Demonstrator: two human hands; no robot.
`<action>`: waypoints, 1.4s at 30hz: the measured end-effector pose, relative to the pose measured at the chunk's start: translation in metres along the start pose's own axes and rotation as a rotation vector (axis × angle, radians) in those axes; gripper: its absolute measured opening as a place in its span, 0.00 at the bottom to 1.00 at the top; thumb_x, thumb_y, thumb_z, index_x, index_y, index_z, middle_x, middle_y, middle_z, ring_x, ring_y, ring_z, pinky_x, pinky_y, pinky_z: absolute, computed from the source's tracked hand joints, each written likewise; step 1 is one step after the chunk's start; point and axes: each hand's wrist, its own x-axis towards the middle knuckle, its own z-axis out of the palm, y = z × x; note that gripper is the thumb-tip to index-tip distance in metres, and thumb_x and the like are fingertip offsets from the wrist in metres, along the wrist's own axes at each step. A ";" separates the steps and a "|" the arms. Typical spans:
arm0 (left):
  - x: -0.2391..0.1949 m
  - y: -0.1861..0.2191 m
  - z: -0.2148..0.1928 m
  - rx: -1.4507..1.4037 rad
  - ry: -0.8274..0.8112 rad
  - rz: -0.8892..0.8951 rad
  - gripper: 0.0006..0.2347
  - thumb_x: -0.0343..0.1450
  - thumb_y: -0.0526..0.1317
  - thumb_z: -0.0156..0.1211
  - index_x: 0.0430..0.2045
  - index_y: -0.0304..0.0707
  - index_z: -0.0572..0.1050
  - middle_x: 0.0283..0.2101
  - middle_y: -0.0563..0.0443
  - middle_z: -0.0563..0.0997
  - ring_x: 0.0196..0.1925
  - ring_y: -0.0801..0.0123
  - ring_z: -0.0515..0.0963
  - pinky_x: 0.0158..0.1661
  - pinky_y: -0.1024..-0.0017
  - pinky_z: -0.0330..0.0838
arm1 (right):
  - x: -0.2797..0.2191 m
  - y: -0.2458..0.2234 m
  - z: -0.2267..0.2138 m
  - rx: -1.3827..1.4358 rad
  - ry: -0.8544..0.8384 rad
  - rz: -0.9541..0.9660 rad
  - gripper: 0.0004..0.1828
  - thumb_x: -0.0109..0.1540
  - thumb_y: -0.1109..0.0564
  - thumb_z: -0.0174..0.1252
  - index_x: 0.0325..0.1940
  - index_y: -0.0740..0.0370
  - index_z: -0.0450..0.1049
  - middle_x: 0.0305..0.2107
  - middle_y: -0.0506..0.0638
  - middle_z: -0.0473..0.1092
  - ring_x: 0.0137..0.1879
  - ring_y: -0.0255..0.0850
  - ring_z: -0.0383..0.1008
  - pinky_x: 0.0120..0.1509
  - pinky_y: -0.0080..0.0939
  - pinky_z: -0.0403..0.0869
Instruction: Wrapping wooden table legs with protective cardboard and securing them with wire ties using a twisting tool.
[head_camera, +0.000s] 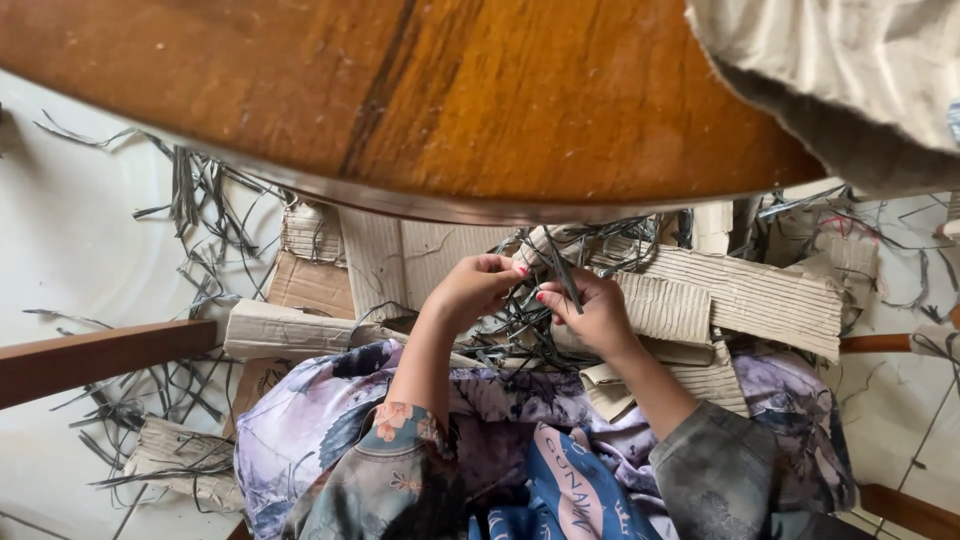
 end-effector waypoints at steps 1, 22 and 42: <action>0.006 -0.007 -0.002 0.002 0.001 -0.002 0.06 0.69 0.34 0.67 0.30 0.30 0.77 0.22 0.58 0.64 0.20 0.81 0.65 0.20 0.86 0.58 | 0.000 -0.001 0.001 0.002 0.001 0.002 0.06 0.57 0.64 0.71 0.38 0.65 0.83 0.13 0.55 0.73 0.19 0.38 0.76 0.28 0.36 0.76; 0.018 -0.011 -0.002 0.090 0.025 0.085 0.12 0.62 0.31 0.73 0.36 0.26 0.79 0.27 0.47 0.82 0.27 0.75 0.81 0.31 0.83 0.80 | -0.019 0.008 0.032 -0.144 0.077 0.007 0.06 0.62 0.59 0.64 0.41 0.59 0.84 0.09 0.50 0.71 0.18 0.33 0.68 0.26 0.35 0.70; -0.008 0.013 0.004 0.207 0.125 -0.014 0.09 0.61 0.33 0.72 0.30 0.27 0.83 0.21 0.40 0.81 0.20 0.73 0.79 0.28 0.78 0.79 | 0.001 0.004 0.040 -0.047 0.347 -0.256 0.05 0.59 0.61 0.72 0.37 0.63 0.83 0.17 0.55 0.76 0.22 0.39 0.75 0.27 0.40 0.73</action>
